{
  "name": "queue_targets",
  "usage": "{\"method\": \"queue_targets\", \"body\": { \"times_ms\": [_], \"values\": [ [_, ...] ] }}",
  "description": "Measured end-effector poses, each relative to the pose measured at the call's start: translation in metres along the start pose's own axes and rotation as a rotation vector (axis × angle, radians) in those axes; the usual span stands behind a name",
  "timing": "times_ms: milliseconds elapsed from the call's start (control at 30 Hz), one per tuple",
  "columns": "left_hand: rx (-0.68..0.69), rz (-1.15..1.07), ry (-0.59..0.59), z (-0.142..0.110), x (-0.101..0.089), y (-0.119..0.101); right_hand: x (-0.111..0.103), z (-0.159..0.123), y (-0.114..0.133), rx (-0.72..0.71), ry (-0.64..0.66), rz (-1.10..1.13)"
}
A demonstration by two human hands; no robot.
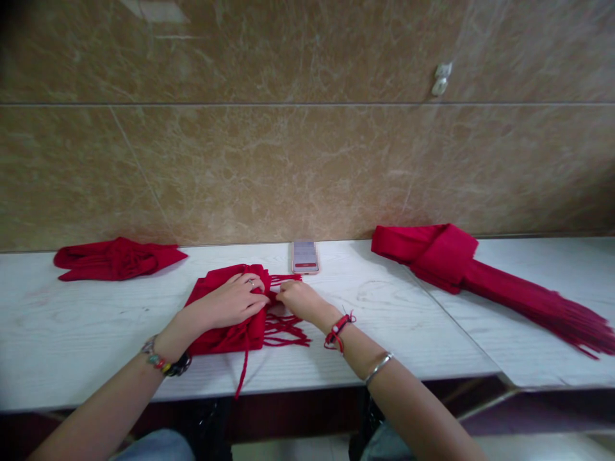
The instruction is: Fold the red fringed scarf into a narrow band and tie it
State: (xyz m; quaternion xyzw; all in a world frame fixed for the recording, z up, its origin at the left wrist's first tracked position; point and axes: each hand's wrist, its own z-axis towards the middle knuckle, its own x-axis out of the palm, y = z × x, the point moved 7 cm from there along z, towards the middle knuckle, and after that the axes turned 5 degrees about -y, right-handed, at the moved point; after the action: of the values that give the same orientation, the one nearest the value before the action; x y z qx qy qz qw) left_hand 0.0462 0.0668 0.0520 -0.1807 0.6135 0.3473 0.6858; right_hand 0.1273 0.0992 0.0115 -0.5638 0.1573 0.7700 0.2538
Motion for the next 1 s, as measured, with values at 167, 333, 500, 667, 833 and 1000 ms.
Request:
{"method": "queue_targets", "body": {
  "times_ms": [167,333,500,667,833,1000],
  "values": [
    [0.062,0.088,-0.002,-0.001,0.004,-0.001,0.001,-0.001,-0.001,-0.008,-0.013,0.008],
    [0.147,0.181,-0.020,-0.008,-0.006,0.009,0.002,-0.002,-0.001,-0.026,-0.032,0.014],
    [0.089,0.195,0.000,-0.033,-0.008,0.041,0.003,-0.007,-0.002,-0.022,0.003,0.026],
    [-0.058,0.207,0.053,-0.081,-0.001,0.101,-0.006,-0.033,-0.016,0.012,0.006,0.024],
    [-0.149,0.098,0.118,-0.120,0.011,0.135,-0.014,-0.068,-0.038,0.058,-0.046,0.047],
    [-0.142,0.059,0.162,-0.101,0.013,0.111,-0.017,-0.093,-0.053,0.077,-0.039,0.062]
  ]
}}
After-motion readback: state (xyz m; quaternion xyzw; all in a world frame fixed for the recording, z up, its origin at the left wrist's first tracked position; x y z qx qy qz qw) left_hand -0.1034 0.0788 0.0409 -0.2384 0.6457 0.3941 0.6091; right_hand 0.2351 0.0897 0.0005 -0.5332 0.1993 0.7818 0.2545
